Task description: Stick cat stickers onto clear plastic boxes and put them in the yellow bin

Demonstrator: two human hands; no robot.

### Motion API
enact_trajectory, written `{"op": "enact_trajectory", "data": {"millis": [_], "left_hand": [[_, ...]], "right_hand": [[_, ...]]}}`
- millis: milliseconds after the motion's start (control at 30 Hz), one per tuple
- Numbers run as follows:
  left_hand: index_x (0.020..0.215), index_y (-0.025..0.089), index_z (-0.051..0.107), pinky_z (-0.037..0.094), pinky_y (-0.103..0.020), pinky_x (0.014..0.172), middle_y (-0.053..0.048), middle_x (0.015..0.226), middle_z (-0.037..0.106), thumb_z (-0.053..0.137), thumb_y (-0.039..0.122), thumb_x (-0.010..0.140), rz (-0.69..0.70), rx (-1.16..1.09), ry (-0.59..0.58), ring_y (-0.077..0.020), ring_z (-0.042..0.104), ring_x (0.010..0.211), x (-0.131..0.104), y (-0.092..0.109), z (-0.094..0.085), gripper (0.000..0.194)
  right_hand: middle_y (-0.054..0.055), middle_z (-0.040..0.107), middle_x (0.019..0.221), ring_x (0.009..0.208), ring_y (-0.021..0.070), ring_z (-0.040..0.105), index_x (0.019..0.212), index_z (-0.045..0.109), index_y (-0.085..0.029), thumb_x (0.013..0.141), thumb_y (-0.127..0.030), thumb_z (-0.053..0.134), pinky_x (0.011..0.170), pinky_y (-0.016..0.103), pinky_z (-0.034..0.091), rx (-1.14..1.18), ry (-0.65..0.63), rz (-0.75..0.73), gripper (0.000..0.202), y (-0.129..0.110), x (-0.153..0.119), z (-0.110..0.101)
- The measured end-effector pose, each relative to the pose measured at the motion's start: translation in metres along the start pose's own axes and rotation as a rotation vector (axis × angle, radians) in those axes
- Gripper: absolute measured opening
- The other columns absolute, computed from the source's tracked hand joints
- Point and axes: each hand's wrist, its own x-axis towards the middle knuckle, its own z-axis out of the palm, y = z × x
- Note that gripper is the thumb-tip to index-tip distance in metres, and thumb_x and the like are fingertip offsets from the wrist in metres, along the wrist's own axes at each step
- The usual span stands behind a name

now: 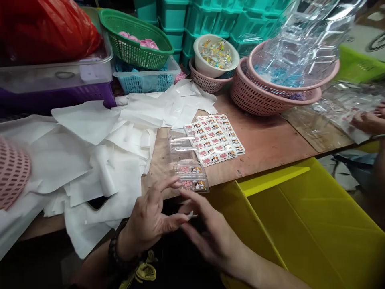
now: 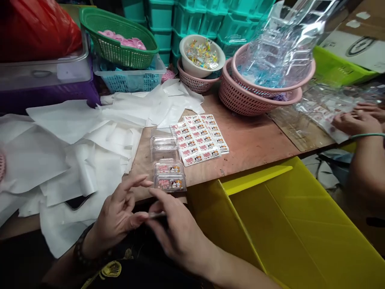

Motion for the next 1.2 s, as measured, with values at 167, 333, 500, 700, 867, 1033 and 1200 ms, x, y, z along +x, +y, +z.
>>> {"op": "enact_trajectory", "data": {"millis": [167,333,500,700,867,1033,1200], "left_hand": [[0.126,0.019,0.059,0.056,-0.021,0.065,-0.01,0.107,0.072,0.089,0.055,0.057,-0.446,-0.471,-0.128,-0.0126,0.064,0.072,-0.004,-0.008,-0.024,0.084],[0.073,0.012,0.069,0.053,-0.021,0.059,-0.003,0.067,0.072,0.089,0.04,0.064,-0.759,-0.672,-0.2,-0.0115,0.065,0.06,-0.012,-0.016,-0.018,0.035],[0.077,0.014,0.077,0.051,-0.017,0.059,-0.002,0.071,0.074,0.087,0.026,0.069,-0.595,-0.769,-0.277,-0.0082,0.064,0.059,-0.012,-0.004,-0.007,0.017],[0.081,0.016,0.079,0.054,-0.02,0.064,-0.005,0.078,0.074,0.082,0.025,0.076,-0.338,-0.761,-0.296,-0.0119,0.068,0.069,-0.008,-0.005,0.001,0.011],[0.079,0.014,0.076,0.055,-0.023,0.064,-0.005,0.072,0.072,0.081,0.029,0.077,-0.218,-0.782,-0.288,-0.0132,0.067,0.066,-0.011,-0.014,0.013,0.016],[0.077,0.013,0.073,0.053,-0.022,0.06,-0.005,0.071,0.071,0.082,0.035,0.075,-0.314,-0.732,-0.264,-0.0123,0.065,0.063,-0.01,-0.011,0.017,0.024],[0.075,0.013,0.073,0.05,-0.019,0.059,-0.002,0.066,0.07,0.086,0.04,0.069,-0.569,-0.785,-0.212,-0.0091,0.06,0.058,-0.008,-0.002,0.019,0.03]], "right_hand": [[0.002,0.07,0.094,0.081,0.0155,0.068,0.131,0.042,-0.03,0.091,-0.029,0.065,0.071,0.027,0.057,0.475,0.164,0.307,0.046,0.013,-0.001,-0.004],[0.007,0.065,0.117,0.102,0.0226,0.064,0.131,0.05,-0.033,0.087,-0.032,0.068,0.087,0.039,0.054,0.064,0.202,0.162,0.047,0.009,-0.006,-0.022],[0.006,0.064,0.1,0.098,0.0223,0.058,0.094,0.069,-0.025,0.09,-0.03,0.063,0.091,0.039,0.046,-0.316,0.011,-0.016,0.009,-0.013,0.001,-0.035],[0.001,0.052,0.073,0.072,0.0145,0.05,0.066,0.06,-0.018,0.09,-0.049,0.059,0.067,0.028,0.041,0.124,-0.203,0.22,0.039,-0.011,0.015,-0.034],[-0.004,0.045,0.064,0.057,0.0077,0.036,0.063,0.057,-0.016,0.073,-0.061,0.073,0.054,0.025,0.03,0.486,-0.389,0.526,0.049,0.004,0.017,-0.031],[-0.002,0.052,0.068,0.062,0.0113,0.047,0.072,0.061,-0.018,0.08,-0.047,0.07,0.058,0.026,0.037,0.29,-0.203,0.423,0.031,0.001,0.011,-0.029],[0.006,0.066,0.101,0.099,0.0221,0.059,0.091,0.072,-0.023,0.086,-0.02,0.061,0.091,0.041,0.043,-0.332,0.141,-0.144,0.013,-0.007,-0.001,-0.024]]}}
